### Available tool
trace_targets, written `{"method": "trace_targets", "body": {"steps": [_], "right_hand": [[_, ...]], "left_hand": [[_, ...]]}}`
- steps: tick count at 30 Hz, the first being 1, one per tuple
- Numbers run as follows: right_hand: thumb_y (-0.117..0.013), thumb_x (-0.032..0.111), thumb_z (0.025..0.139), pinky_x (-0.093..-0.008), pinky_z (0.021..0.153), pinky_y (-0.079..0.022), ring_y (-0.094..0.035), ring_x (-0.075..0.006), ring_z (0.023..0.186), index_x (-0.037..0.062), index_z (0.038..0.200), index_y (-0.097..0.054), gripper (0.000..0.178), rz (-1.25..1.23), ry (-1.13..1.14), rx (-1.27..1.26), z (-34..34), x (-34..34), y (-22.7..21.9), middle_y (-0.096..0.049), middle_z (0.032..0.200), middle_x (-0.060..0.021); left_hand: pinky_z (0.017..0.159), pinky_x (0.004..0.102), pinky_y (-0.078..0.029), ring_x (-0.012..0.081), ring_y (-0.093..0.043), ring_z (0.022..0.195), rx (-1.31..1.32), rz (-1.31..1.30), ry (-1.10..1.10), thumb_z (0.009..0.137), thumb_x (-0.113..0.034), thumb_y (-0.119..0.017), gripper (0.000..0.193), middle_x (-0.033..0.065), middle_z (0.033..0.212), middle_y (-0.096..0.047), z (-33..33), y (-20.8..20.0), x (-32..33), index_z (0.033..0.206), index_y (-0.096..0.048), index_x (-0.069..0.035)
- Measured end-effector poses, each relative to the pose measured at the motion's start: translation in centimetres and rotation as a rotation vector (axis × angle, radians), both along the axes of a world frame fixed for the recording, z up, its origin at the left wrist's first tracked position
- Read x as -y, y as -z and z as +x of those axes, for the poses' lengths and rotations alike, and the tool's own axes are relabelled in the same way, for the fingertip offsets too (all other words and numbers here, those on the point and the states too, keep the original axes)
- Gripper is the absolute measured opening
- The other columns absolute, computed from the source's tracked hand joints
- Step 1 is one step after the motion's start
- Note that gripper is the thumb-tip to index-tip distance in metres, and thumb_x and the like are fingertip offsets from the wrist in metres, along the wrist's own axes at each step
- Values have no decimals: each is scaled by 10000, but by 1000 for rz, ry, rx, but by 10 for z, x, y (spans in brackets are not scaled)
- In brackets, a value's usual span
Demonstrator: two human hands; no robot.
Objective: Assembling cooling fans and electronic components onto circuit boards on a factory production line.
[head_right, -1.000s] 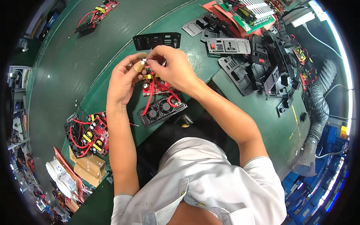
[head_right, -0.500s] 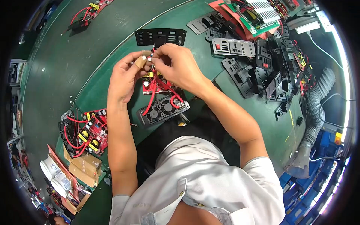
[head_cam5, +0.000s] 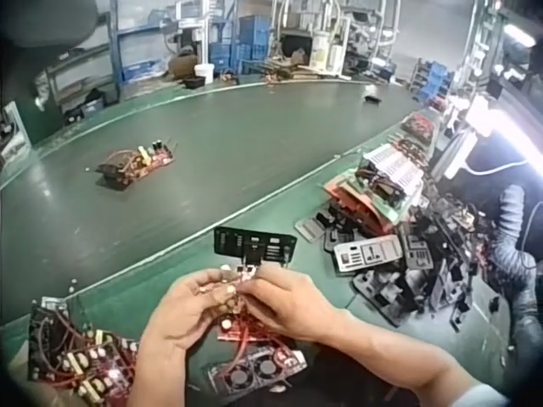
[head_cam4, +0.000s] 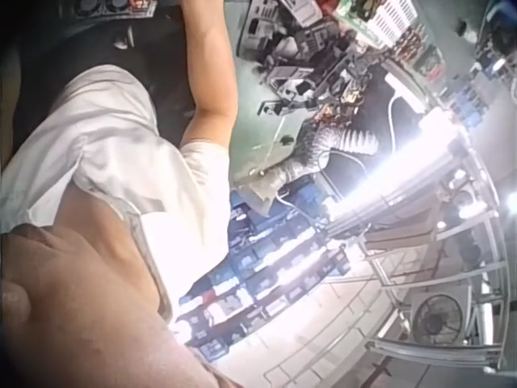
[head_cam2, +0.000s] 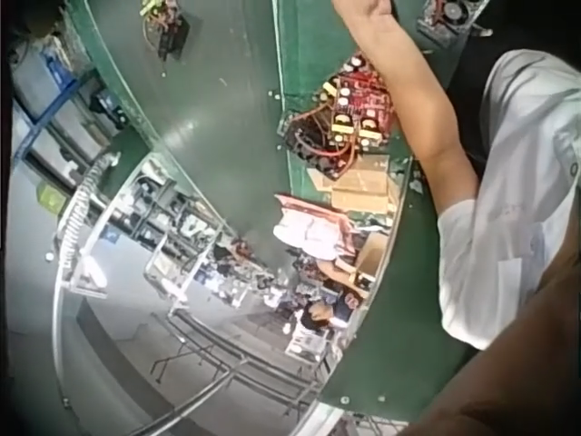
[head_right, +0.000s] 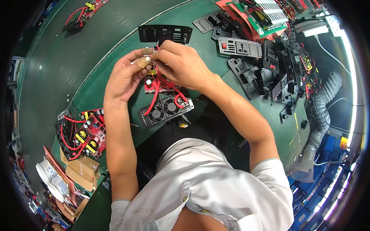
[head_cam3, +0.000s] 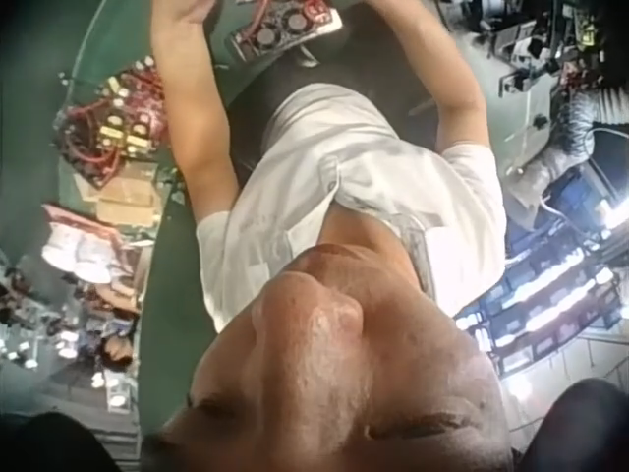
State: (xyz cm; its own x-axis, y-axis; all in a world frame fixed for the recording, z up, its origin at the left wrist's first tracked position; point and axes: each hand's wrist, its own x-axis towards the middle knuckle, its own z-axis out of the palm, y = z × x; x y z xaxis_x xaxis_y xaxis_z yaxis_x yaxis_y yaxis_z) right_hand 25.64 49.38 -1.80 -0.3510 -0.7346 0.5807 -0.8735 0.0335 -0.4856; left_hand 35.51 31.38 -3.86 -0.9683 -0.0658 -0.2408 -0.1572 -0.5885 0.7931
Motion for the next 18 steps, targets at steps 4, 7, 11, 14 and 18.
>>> {"method": "trace_targets", "body": {"steps": [4,7,11,14,18], "right_hand": [[-727,-1,818,-340,596,-510,-624,-272,687,31,971,-668,167,82,-30,4,-8,-2,-9,-603,834,-104],[-711,33,847,-349,614,-515,-636,-288,700,12,970,-674,130,243,92,55,-17,-8,-13,-613,835,-119],[-714,45,814,-381,644,-514,-638,-309,741,-1,955,-666,156,427,62,119,-17,-15,-20,-611,844,-126],[-710,53,812,-411,633,-505,-623,-333,737,-4,934,-651,147,462,19,-11,-14,-3,-29,-591,826,-130],[-702,55,805,-431,634,-502,-617,-348,750,4,923,-649,139,543,-19,-39,-11,10,-37,-590,831,-132]], "left_hand": [[781,220,-547,94,-658,853,-2,-120,-86,921,-47,-666,296,57,988,-686,-1,1,-10,1201,-619,38],[796,238,-541,107,-666,908,-16,-475,-217,923,-47,-663,319,78,991,-689,2,-3,-19,1223,-613,52],[725,264,-524,81,-652,825,-67,-671,-218,912,-35,-644,281,61,900,-698,4,-1,-19,1189,-659,6],[665,308,-516,144,-673,724,-89,-905,-261,919,-35,-621,232,133,824,-705,5,-5,-28,1142,-674,-5],[711,328,-554,228,-730,787,-43,-777,-329,935,-23,-582,257,181,909,-716,4,-5,-32,1182,-633,27]]}}
